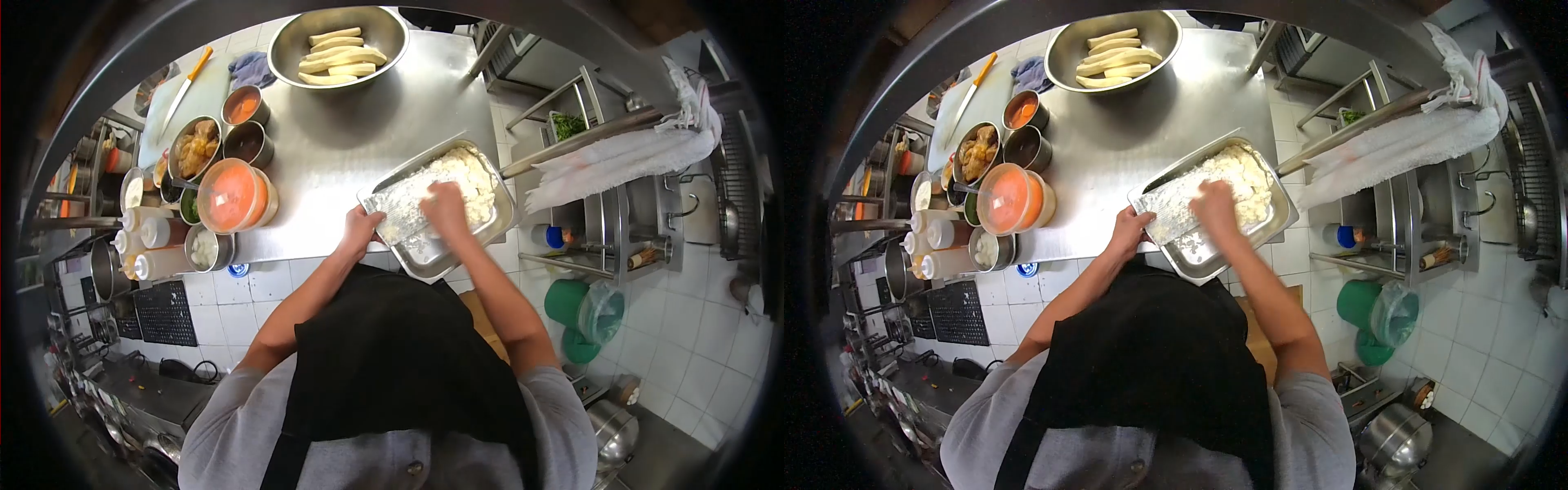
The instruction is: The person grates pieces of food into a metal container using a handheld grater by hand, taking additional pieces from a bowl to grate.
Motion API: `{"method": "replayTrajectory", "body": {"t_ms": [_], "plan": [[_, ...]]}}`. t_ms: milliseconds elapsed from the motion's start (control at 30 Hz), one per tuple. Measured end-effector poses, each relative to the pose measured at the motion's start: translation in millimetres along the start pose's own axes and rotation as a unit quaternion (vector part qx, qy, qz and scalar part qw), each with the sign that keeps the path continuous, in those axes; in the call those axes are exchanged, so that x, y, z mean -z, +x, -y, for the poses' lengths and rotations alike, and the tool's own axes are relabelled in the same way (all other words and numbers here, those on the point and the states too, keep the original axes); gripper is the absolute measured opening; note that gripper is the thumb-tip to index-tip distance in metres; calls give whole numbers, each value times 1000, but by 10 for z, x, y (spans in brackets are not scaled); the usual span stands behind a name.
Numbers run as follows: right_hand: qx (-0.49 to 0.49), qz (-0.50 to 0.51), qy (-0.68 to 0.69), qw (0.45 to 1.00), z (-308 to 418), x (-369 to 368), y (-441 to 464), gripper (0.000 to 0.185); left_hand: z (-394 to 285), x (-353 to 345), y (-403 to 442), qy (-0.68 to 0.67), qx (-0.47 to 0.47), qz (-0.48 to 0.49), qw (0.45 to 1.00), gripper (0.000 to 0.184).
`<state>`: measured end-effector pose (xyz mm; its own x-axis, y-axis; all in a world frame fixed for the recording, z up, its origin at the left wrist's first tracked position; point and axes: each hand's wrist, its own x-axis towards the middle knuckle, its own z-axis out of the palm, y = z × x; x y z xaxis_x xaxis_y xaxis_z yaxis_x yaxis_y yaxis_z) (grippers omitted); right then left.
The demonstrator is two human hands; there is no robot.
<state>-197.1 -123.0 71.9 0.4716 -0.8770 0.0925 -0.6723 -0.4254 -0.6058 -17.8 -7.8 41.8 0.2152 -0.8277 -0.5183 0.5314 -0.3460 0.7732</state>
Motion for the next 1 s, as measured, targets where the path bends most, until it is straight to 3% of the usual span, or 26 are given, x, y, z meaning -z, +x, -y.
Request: {"method": "replayTrajectory", "body": {"t_ms": [67,133,167,200,267,300,333,367,400,467,533,567,600,667,733,767,800,867,933,967,1000], "plan": [[103,54,28,993,349,-50,-282,31,19,30,-7,-4,-9,-9,1000,30],[36,56,33,997,60,-98,-217,35,-66,3,-72,10,5,-1,1000,30],[-8,-16,41,999,-181,-50,-97,33,-61,0,-80,12,11,-3,1000,30],[-59,-8,38,998,-299,183,89,32,-49,-3,-98,12,12,-2,1000,30],[-34,-41,-104,993,-478,316,248,31,-81,-31,-86,25,6,-13,1000,29],[-100,20,-65,993,-232,391,247,28,-86,-24,-65,26,3,-9,1000,29],[-40,-12,-17,999,-277,124,121,27,-61,-2,-33,21,2,-2,1000,29],[-15,-4,-14,1000,-25,8,-23,30,-34,11,-9,16,2,3,1000,29],[76,29,3,997,88,-103,-185,34,-15,18,3,15,3,0,1000,29],[107,93,38,989,362,10,-265,34,0,45,10,3,24,2,1000,28],[6,32,13,999,-24,22,-85,32,-22,22,-18,0,29,2,1000,27],[17,-35,3,999,-277,111,33,32,-37,15,-25,-5,31,2,1000,27],[-78,21,-59,995,-312,343,223,33,-29,21,-20,-4,29,2,1000,27],[-28,-15,-111,993,-415,329,256,34,-24,30,3,8,29,0,1000,27],[-61,-18,69,996,-174,-15,7,35,-58,11,7,12,23,7,1000,28],[64,30,-9,997,48,-47,-126,32,-59,19,-10,15,23,9,1000,28],[97,84,25,991,346,12,-232,33,-67,30,-33,17,25,6,1000,28],[122,75,19,990,153,-28,-167,34,-76,11,-44,15,12,5,1000,29],[3,-5,28,1000,-235,86,95,32,-64,9,-49,17,13,2,1000,29],[-74,44,-22,996,-267,323,272,31,-72,2,-36,18,8,0,1000,28],[-33,-17,-70,997,-284,359,307,31,-67,8,-22,17,7,-1,1000,28]]}}
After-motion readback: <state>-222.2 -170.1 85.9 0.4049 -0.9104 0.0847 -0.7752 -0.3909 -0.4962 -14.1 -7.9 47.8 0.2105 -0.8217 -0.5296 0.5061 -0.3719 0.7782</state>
